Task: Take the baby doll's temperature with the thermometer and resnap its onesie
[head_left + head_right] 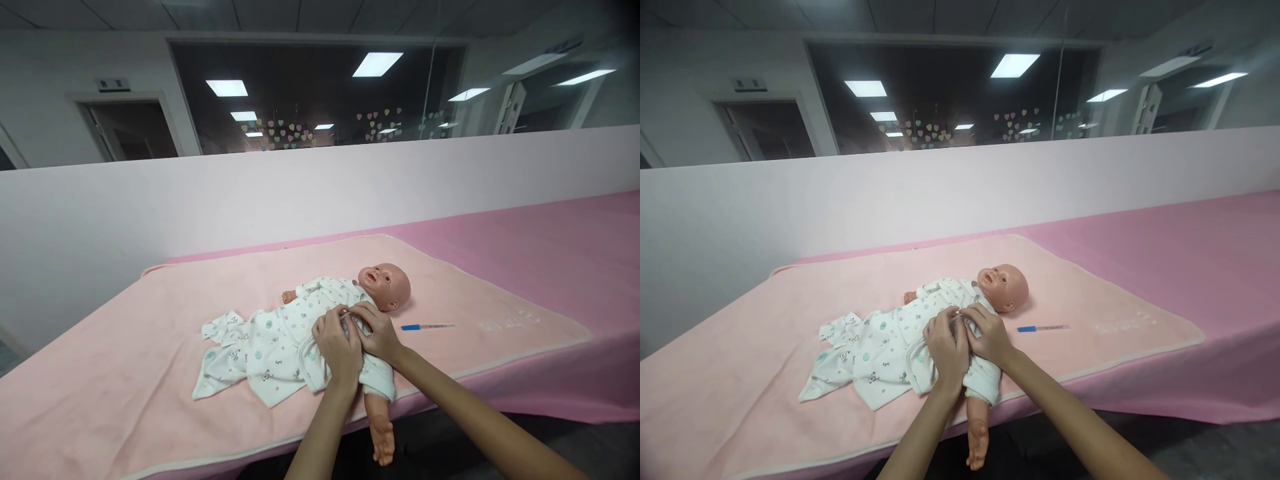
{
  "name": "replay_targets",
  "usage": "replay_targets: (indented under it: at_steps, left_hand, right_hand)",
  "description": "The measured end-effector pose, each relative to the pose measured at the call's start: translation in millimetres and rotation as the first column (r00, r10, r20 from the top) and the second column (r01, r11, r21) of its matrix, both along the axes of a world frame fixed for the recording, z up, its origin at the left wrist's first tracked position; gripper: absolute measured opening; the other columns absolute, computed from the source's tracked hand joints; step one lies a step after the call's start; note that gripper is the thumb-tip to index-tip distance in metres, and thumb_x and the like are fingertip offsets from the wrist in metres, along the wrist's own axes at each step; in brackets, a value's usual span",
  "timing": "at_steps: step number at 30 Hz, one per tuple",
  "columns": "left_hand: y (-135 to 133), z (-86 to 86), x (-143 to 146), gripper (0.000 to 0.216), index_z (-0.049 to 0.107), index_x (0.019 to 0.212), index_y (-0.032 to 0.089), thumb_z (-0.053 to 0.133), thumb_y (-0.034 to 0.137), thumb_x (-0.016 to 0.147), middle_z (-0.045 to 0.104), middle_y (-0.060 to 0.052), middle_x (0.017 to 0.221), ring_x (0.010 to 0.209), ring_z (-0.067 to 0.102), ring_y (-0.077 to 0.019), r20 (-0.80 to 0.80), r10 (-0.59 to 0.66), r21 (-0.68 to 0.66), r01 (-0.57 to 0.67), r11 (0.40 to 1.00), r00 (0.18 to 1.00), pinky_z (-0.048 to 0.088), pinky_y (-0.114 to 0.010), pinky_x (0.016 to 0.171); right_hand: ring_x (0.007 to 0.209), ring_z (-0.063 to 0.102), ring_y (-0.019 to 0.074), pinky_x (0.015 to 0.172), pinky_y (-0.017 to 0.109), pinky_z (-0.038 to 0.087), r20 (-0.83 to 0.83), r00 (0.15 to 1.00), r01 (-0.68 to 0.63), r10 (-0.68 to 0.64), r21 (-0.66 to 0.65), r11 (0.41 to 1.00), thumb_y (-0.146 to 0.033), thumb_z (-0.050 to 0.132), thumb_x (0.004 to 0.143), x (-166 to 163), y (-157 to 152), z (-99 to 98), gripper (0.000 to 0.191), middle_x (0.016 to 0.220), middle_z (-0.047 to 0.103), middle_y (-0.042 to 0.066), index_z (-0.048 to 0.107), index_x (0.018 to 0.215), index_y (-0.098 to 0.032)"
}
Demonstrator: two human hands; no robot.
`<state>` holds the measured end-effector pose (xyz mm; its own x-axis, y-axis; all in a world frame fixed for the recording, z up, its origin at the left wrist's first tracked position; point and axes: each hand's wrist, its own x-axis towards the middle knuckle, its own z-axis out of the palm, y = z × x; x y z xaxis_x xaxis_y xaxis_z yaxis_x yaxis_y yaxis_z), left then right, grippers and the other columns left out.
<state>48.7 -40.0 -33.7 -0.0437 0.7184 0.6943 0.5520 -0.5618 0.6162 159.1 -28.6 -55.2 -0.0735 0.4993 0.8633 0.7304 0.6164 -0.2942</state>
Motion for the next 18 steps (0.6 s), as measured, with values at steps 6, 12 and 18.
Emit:
replay_targets:
  at_steps: [6, 12, 18]
  left_hand:
    - [0.0, -1.3, -0.6, 0.016, 0.057, 0.093, 0.019, 0.043, 0.02, 0.084, 0.063, -0.005, 0.09, 0.087, 0.053, -0.0192, -0.004, 0.003, 0.012, -0.003, 1.0, 1.0, 0.033, -0.036, 0.083]
    - [0.2, -0.8, -0.5, 0.016, 0.057, 0.094, 0.019, 0.043, 0.02, 0.084, 0.063, -0.005, 0.091, 0.086, 0.053, -0.0193, -0.016, 0.009, 0.019, -0.009, 1.0, 1.0, 0.033, -0.037, 0.082]
    - [-0.7, 0.2, 0.4, 0.018, 0.057, 0.094, 0.019, 0.043, 0.018, 0.083, 0.063, -0.004, 0.091, 0.087, 0.053, -0.0191, -0.014, 0.02, 0.025, -0.02, 0.999, 1.0, 0.033, -0.036, 0.083]
  right_hand:
    - [0.082, 0.058, 0.017, 0.071, 0.031, 0.049, 0.014, 1.0, 0.009, -0.01, 0.021, 1.0, -0.014, 0.048, 0.08, 0.7, 0.3, -2.3, 0.023, 0.09, 0.06, 0.006, 0.057, 0.1, -0.02]
    - [0.082, 0.059, 0.0166, 0.071, 0.031, 0.05, 0.036, 0.999, 0.021, -0.021, 0.013, 1.0, -0.016, 0.045, 0.083, 1.9, 0.2, -3.1, 0.023, 0.09, 0.061, 0.007, 0.057, 0.102, -0.019]
    - [0.084, 0.059, 0.0165, 0.072, 0.03, 0.051, 0.05, 0.998, 0.028, -0.028, 0.005, 1.0, -0.017, 0.044, 0.086, 3.0, 2.1, -6.0, 0.025, 0.091, 0.061, 0.007, 0.056, 0.107, -0.019]
